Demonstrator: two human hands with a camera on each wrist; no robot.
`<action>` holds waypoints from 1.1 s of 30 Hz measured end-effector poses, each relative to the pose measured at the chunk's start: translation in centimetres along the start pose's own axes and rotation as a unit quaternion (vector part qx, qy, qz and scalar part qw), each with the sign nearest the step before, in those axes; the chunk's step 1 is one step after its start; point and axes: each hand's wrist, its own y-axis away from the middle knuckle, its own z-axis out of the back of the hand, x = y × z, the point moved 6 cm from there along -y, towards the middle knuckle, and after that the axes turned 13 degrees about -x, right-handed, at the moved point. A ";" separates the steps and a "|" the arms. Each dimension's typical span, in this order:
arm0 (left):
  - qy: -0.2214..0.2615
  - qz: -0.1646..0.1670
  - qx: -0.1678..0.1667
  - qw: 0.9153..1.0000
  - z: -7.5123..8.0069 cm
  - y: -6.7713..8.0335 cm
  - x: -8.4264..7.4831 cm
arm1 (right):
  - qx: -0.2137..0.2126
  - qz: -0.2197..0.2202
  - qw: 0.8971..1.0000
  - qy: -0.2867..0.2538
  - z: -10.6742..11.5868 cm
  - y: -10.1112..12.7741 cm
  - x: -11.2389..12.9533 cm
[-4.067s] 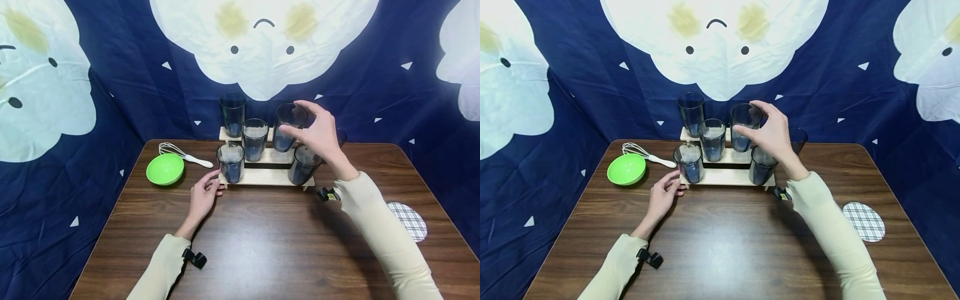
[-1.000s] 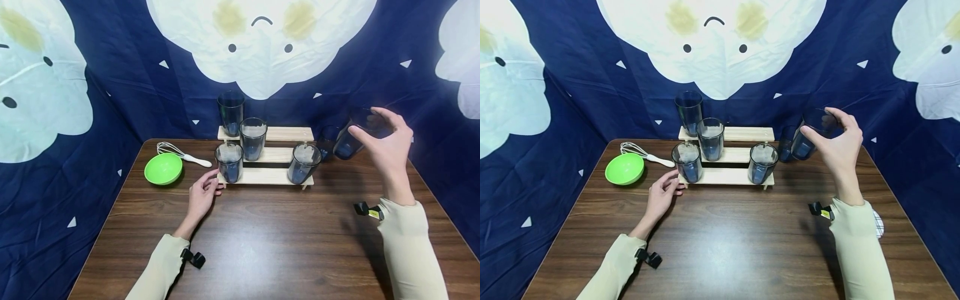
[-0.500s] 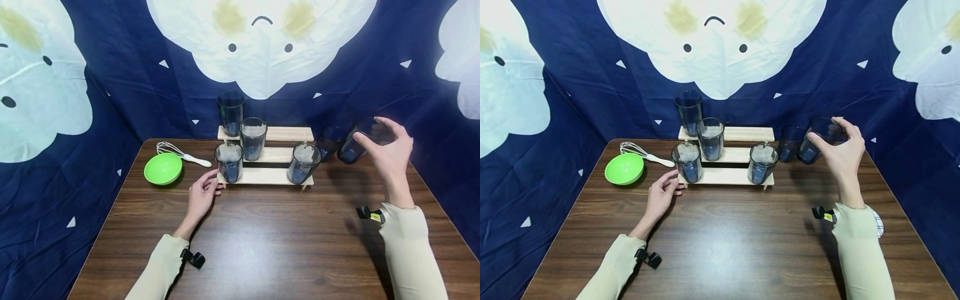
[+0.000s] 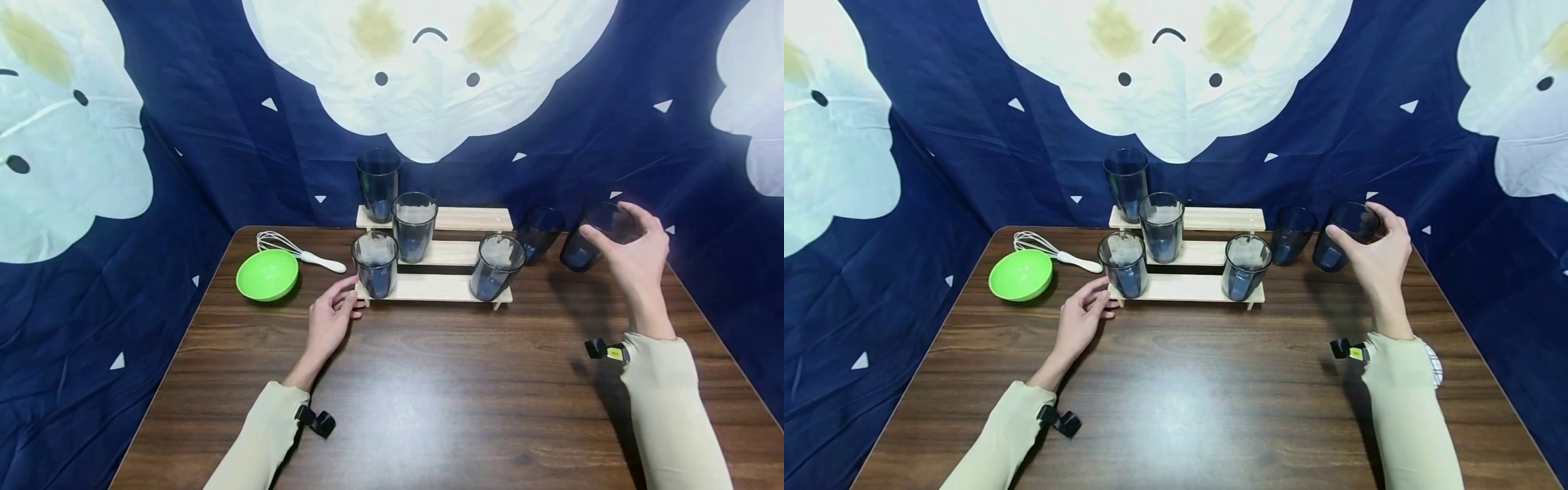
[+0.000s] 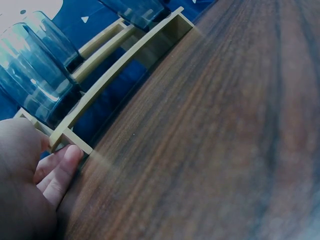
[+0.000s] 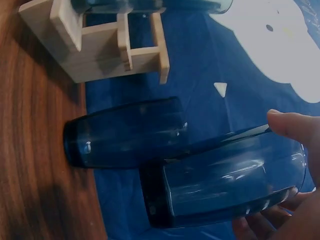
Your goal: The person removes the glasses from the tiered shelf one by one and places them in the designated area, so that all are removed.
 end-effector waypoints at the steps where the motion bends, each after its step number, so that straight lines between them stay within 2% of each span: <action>1: -0.001 -0.001 0.000 1.000 0.0 0.0 0.0 | 0.002 -0.003 1.000 0.004 -0.1 -0.1 -0.2; 10: 0.001 -0.001 0.000 1.000 0.1 0.1 0.0 | 0.009 -0.032 0.999 0.013 -0.6 -0.4 -1.8; 18: -0.001 0.001 0.000 1.000 0.1 0.0 0.0 | 0.035 -0.070 0.997 0.024 -1.1 -1.0 -3.3; 26: 0.003 0.002 -0.002 1.000 0.1 -0.2 0.2 | 0.065 -0.071 0.994 0.058 -2.1 -1.2 -3.9; 33: 0.001 0.006 0.000 1.000 0.1 -0.2 0.3 | 0.100 -0.058 0.986 0.120 -2.7 -1.4 -4.6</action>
